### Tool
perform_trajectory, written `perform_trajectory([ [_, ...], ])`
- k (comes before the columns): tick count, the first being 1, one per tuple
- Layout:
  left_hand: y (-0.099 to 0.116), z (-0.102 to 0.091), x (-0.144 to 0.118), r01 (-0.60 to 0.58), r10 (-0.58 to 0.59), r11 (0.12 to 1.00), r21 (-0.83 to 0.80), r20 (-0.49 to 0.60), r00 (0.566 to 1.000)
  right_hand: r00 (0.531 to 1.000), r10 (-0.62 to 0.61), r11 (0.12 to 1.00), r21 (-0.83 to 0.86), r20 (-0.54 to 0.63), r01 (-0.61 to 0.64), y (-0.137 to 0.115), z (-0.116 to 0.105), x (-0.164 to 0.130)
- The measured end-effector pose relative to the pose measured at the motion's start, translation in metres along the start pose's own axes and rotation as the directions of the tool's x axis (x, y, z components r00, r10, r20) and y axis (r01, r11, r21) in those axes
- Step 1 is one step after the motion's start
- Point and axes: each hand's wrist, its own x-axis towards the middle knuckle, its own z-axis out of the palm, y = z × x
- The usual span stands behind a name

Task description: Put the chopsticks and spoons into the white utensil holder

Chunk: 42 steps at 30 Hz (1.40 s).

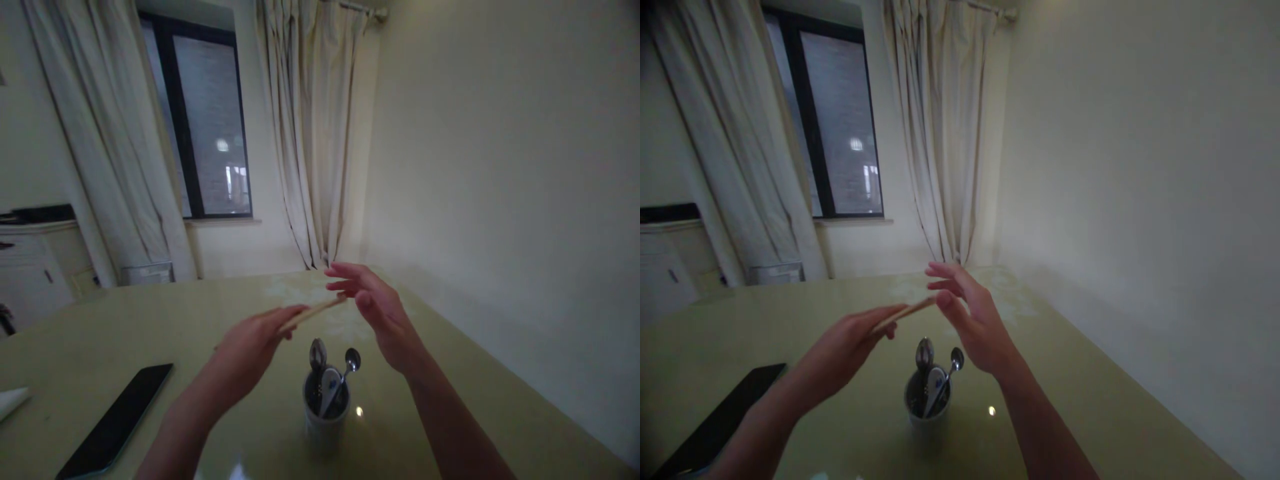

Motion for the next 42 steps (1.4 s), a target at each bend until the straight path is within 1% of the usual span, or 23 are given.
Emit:
perform_trajectory([
  [2,-0.035,0.006,0.007,0.165,-0.165,0.980,0.110,-0.016,0.986,0.996,0.091,0.988,-0.128,-0.002,-0.091,0.009,-0.006,0.004],
  [4,-0.070,0.022,0.010,0.306,-0.328,0.913,0.270,0.039,0.944,0.980,0.189,0.933,-0.324,0.066,-0.158,0.019,-0.007,0.005],
  [5,-0.084,0.033,0.011,0.339,-0.380,0.888,0.310,0.080,0.922,0.964,0.233,0.894,-0.417,0.128,-0.161,0.024,-0.006,0.004],
  [7,-0.105,0.056,0.011,0.355,-0.408,0.882,0.310,0.128,0.904,0.911,0.312,0.832,-0.541,0.271,-0.124,0.032,0.000,0.002],
  [9,-0.113,0.078,0.010,0.341,-0.396,0.897,0.282,0.169,0.902,0.840,0.386,0.795,-0.599,0.380,-0.094,0.037,0.006,-0.001],
  [10,-0.114,0.087,0.010,0.331,-0.385,0.906,0.262,0.189,0.904,0.812,0.422,0.778,-0.621,0.404,-0.095,0.038,0.007,-0.002],
  [12,-0.114,0.099,0.011,0.317,-0.364,0.922,0.223,0.220,0.905,0.781,0.483,0.741,-0.660,0.396,-0.124,0.036,0.004,-0.004],
  [13,-0.113,0.102,0.012,0.311,-0.356,0.927,0.208,0.230,0.906,0.777,0.506,0.723,-0.676,0.375,-0.144,0.034,0.001,-0.004],
  [16,-0.114,0.103,0.012,0.296,-0.336,0.936,0.189,0.238,0.911,0.768,0.539,0.706,-0.682,0.344,-0.190,0.025,-0.012,-0.006],
  [18,-0.115,0.098,0.010,0.289,-0.330,0.938,0.189,0.243,0.912,0.754,0.536,0.731,-0.656,0.380,-0.188,0.022,-0.017,-0.006],
  [20,-0.116,0.093,0.007,0.282,-0.324,0.942,0.183,0.268,0.907,0.746,0.510,0.764,-0.623,0.427,-0.166,0.022,-0.018,-0.006],
  [22,-0.115,0.089,0.004,0.263,-0.294,0.955,0.140,0.311,0.904,0.767,0.470,0.782,-0.609,0.436,-0.133,0.022,-0.016,-0.005],
  [25,-0.112,0.088,0.005,0.252,-0.250,0.967,0.043,0.365,0.897,0.835,0.409,0.788,-0.604,0.369,-0.119,0.018,-0.014,-0.004],
  [29,-0.111,0.092,0.009,0.265,-0.252,0.964,0.016,0.372,0.894,0.909,0.297,0.836,-0.539,0.291,-0.101,0.004,-0.023,-0.004],
  [30,-0.112,0.092,0.010,0.263,-0.248,0.965,0.009,0.373,0.894,0.932,0.260,0.845,-0.527,0.251,-0.094,0.000,-0.027,-0.003],
  [32,-0.112,0.093,0.012,0.259,-0.238,0.966,-0.005,0.378,0.895,0.976,0.175,0.851,-0.518,0.131,-0.083,-0.004,-0.034,-0.001],
  [33,-0.112,0.094,0.012,0.258,-0.235,0.966,-0.010,0.379,0.895,0.989,0.131,0.851,-0.519,0.067,-0.078,-0.005,-0.036,0.000],
  [35,-0.112,0.095,0.012,0.258,-0.231,0.966,-0.019,0.378,0.896,0.998,0.058,0.851,-0.522,-0.029,-0.065,-0.003,-0.038,0.003],
  [37,-0.112,0.096,0.011,0.254,-0.221,0.966,-0.037,0.384,0.896,0.996,0.010,0.849,-0.526,-0.094,-0.058,0.003,-0.037,0.006],
  [40,-0.112,0.098,0.010,0.271,-0.217,0.958,-0.096,0.378,0.900,0.983,-0.032,0.849,-0.524,-0.179,-0.068,0.015,-0.031,0.009],
  [42,-0.113,0.100,0.009,0.282,-0.224,0.951,-0.128,0.344,0.912,0.974,-0.041,0.854,-0.514,-0.221,-0.081,0.022,-0.028,0.011],
])
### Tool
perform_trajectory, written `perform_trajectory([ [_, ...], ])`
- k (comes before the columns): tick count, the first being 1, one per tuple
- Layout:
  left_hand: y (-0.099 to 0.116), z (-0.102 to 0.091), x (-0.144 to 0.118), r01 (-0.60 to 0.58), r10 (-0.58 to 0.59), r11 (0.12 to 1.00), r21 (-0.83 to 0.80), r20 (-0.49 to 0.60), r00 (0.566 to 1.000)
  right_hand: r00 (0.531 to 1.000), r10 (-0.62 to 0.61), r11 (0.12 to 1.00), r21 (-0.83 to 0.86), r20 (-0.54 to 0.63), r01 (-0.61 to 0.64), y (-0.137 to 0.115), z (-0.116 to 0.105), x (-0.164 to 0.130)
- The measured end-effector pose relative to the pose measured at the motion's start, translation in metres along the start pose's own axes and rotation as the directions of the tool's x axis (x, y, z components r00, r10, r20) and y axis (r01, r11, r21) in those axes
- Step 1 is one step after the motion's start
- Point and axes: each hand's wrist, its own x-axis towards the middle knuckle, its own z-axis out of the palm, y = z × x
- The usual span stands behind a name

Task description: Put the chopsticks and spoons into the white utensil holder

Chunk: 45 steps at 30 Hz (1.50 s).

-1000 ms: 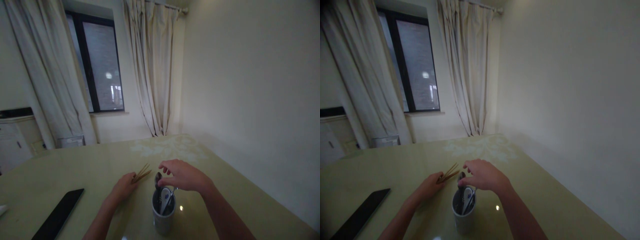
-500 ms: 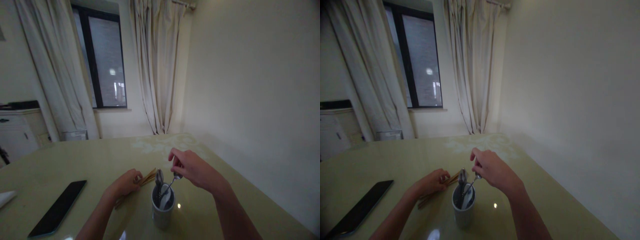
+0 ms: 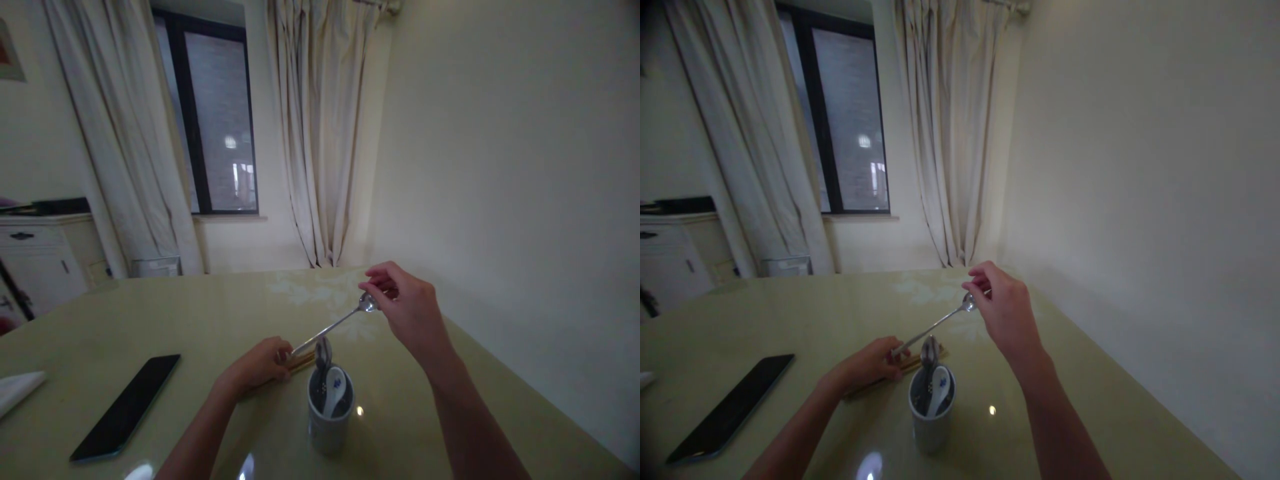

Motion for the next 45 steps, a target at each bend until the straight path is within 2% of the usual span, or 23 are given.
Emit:
perform_trajectory([
  [2,-0.002,0.002,0.002,-0.011,0.011,1.000,-0.011,-0.035,0.999,1.000,0.009,1.000,0.003,-0.002,-0.009,0.004,0.006,0.001],
  [8,-0.008,0.013,0.011,-0.075,0.073,0.996,-0.046,-0.035,0.997,0.993,-0.002,1.000,-0.018,0.115,0.004,0.009,0.018,0.002],
  [10,-0.009,0.016,0.012,-0.104,0.101,0.994,-0.046,-0.058,0.993,0.993,-0.003,1.000,-0.024,0.116,0.006,0.011,0.020,0.002],
  [15,-0.014,0.019,0.014,-0.211,0.195,0.973,-0.094,-0.156,0.968,0.998,-0.007,0.999,-0.036,0.061,0.009,0.016,0.025,0.002],
  [18,-0.011,0.008,0.017,-0.224,0.165,0.954,-0.198,-0.277,0.947,0.999,-0.014,0.998,-0.058,0.052,0.017,0.019,0.028,0.002],
  [20,0.002,-0.005,0.015,-0.248,0.147,0.940,-0.233,-0.380,0.913,0.999,-0.023,0.995,-0.092,0.040,0.027,0.018,0.032,0.001],
  [22,0.025,-0.018,0.007,-0.352,0.176,0.894,-0.276,-0.506,0.844,0.999,-0.027,0.992,-0.124,0.027,0.030,0.016,0.039,-0.001],
  [23,0.040,-0.022,0.001,-0.395,0.208,0.875,-0.282,-0.518,0.830,0.999,-0.025,0.991,-0.129,0.021,0.028,0.015,0.044,-0.003],
  [26,0.083,-0.028,-0.018,-0.427,0.304,0.878,-0.216,-0.437,0.847,1.000,-0.003,0.996,-0.087,0.016,0.004,0.010,0.057,-0.007],
  [29,0.102,-0.027,-0.026,-0.401,0.337,0.905,-0.139,-0.341,0.878,0.999,0.039,0.999,0.009,0.029,-0.039,0.006,0.063,-0.010],
  [31,0.093,-0.028,-0.021,-0.368,0.308,0.922,-0.116,-0.352,0.884,0.996,0.070,0.995,0.065,0.052,-0.074,0.003,0.060,-0.011],
  [33,0.069,-0.029,-0.011,-0.305,0.257,0.950,-0.071,-0.377,0.890,0.992,0.095,0.993,0.058,0.081,-0.100,-0.002,0.054,-0.010],
  [35,0.040,-0.029,-0.002,-0.150,0.161,0.987,0.058,-0.345,0.925,0.983,0.118,0.993,-0.012,0.141,-0.117,-0.007,0.047,-0.011],
  [36,0.025,-0.028,0.002,-0.037,0.079,0.990,0.139,-0.309,0.948,0.972,0.128,0.991,-0.058,0.195,-0.119,-0.009,0.044,-0.012],
  [37,0.012,-0.025,0.004,0.026,0.024,0.986,0.163,-0.300,0.954,0.955,0.135,0.989,-0.101,0.264,-0.112,-0.011,0.042,-0.013],
  [39,-0.008,-0.020,0.007,0.104,-0.045,0.976,0.191,-0.294,0.955,0.898,0.129,0.985,-0.158,0.420,-0.067,-0.014,0.040,-0.016],
  [41,-0.019,-0.013,0.007,0.139,-0.075,0.969,0.202,-0.295,0.953,0.829,0.105,0.984,-0.178,0.549,-0.007,-0.016,0.040,-0.020],
  [45,-0.024,-0.004,0.008,0.146,-0.085,0.969,0.202,-0.281,0.956,0.717,0.108,0.980,-0.194,0.689,0.039,-0.017,0.042,-0.025],
])
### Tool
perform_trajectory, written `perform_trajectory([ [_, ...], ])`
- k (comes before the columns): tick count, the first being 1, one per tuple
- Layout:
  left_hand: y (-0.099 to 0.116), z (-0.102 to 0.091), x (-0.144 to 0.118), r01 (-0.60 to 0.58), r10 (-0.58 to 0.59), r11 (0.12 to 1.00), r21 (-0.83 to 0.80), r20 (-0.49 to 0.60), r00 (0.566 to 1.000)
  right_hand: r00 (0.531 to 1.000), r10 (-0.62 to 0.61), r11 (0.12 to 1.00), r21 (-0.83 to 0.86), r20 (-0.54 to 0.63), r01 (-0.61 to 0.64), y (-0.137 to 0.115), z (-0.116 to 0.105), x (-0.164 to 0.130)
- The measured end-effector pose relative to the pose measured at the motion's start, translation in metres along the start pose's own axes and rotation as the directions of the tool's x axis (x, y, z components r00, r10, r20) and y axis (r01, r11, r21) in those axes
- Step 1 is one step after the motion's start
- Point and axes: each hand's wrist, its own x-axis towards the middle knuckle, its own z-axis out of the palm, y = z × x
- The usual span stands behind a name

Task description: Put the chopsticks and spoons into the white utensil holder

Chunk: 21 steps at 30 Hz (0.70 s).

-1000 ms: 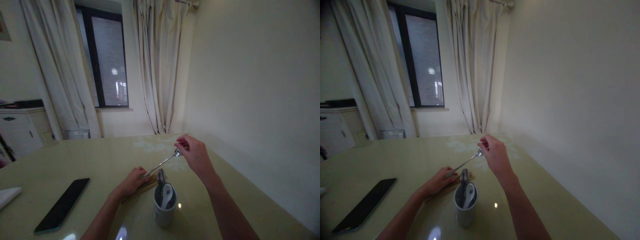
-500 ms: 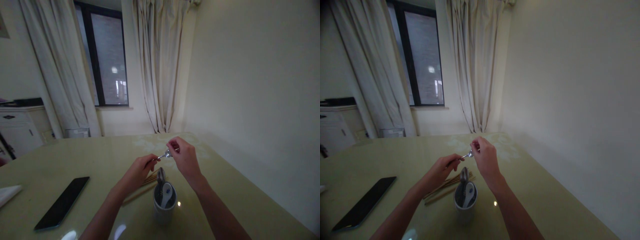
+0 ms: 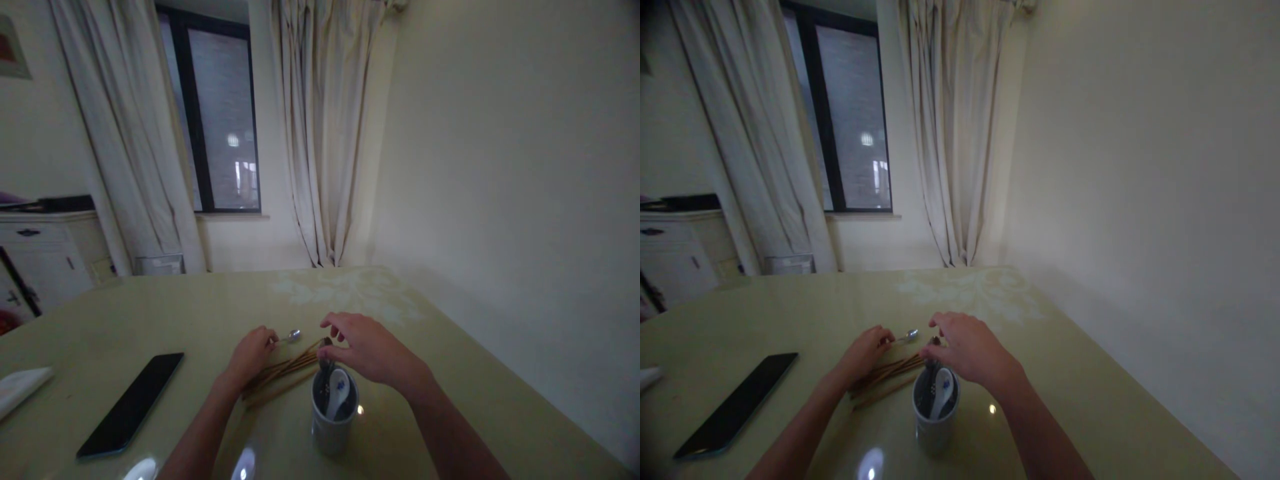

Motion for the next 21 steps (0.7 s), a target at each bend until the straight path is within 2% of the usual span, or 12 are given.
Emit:
perform_trajectory([
  [3,0.003,0.007,0.001,-0.011,0.011,1.000,-0.023,0.013,1.000,0.999,-0.005,1.000,-0.012,0.046,0.006,0.000,0.001,0.000],
  [7,0.008,0.011,0.000,-0.055,0.056,0.996,-0.069,0.017,0.998,0.999,-0.006,0.999,-0.038,0.051,0.008,0.003,0.003,0.002],
  [11,0.015,0.005,-0.003,-0.099,0.102,0.990,-0.099,0.019,0.995,0.999,-0.013,1.000,-0.021,0.046,0.014,0.007,0.002,0.002],
  [16,0.034,0.001,-0.006,-0.163,0.162,0.979,-0.121,-0.017,0.987,0.998,-0.033,0.999,0.041,0.051,0.030,0.009,0.000,0.000],
  [21,0.047,0.008,-0.009,-0.195,0.207,0.971,-0.136,0.080,0.975,0.997,-0.064,0.990,0.129,0.049,0.058,0.009,-0.006,-0.004],
])
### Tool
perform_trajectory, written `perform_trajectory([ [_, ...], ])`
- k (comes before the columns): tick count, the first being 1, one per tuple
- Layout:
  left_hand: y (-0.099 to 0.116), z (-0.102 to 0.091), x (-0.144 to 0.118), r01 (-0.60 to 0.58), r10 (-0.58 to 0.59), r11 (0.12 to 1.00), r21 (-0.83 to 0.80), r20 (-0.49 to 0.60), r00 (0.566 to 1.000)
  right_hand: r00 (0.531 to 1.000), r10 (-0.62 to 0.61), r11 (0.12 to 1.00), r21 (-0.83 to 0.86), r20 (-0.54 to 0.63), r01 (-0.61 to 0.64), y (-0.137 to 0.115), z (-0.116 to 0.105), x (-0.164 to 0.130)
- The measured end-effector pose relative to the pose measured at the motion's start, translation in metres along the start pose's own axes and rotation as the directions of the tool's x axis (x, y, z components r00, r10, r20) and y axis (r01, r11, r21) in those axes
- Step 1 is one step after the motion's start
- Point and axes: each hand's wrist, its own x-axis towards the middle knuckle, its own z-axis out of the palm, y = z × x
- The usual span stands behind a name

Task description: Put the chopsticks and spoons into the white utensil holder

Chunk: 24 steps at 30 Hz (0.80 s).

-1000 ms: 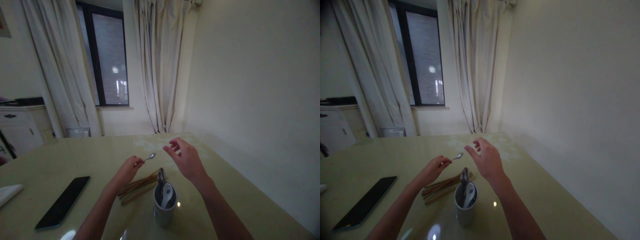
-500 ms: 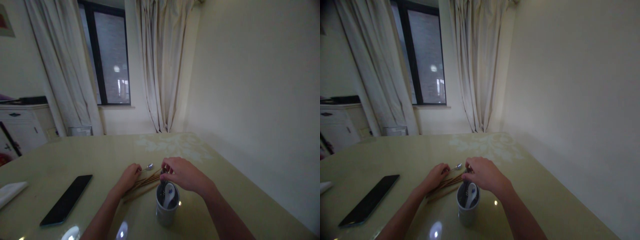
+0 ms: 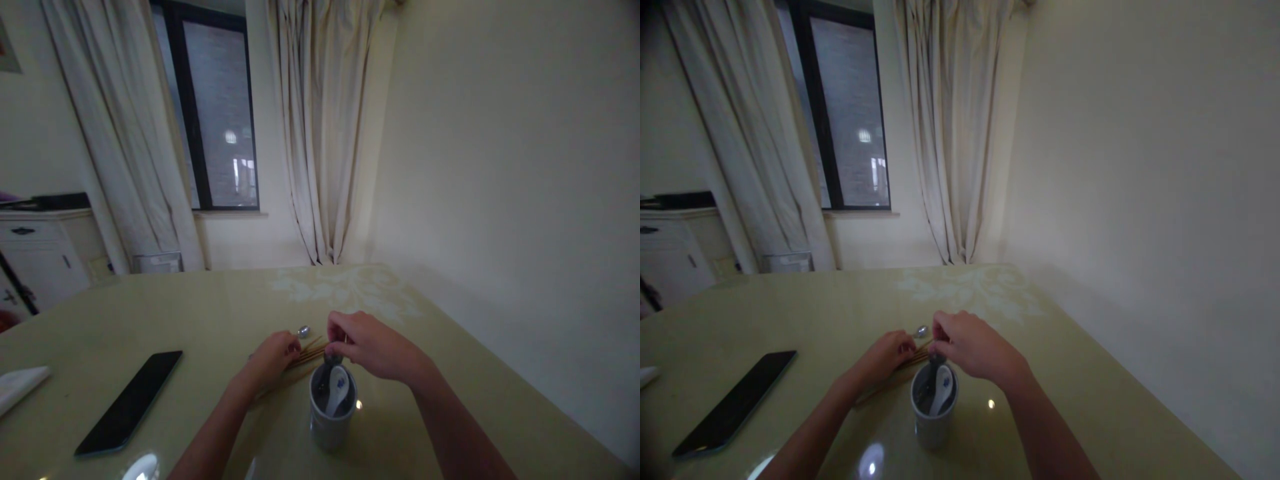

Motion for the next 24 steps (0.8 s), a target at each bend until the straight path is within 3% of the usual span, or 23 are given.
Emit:
perform_trajectory([
  [5,0.002,-0.001,0.000,0.003,-0.003,1.000,-0.006,0.067,0.998,1.000,-0.002,0.972,0.234,-0.010,0.004,-0.004,-0.015,-0.007],
  [9,0.004,-0.003,-0.001,0.015,-0.012,0.999,-0.031,0.106,0.994,0.984,-0.003,0.926,0.371,-0.176,0.069,-0.006,-0.029,-0.013],
  [13,0.002,-0.002,0.000,0.020,-0.016,0.999,-0.041,0.115,0.993,0.940,0.024,0.873,0.465,-0.341,0.146,-0.003,-0.036,-0.015],
  [18,-0.001,-0.002,0.001,0.005,-0.002,0.999,-0.036,0.098,0.995,0.912,-0.003,0.896,0.405,-0.410,0.185,-0.003,-0.032,-0.009],
  [24,-0.002,-0.005,0.001,0.005,-0.001,0.999,-0.053,0.088,0.996,0.940,-0.030,0.969,0.219,-0.339,0.110,-0.008,-0.022,-0.002],
])
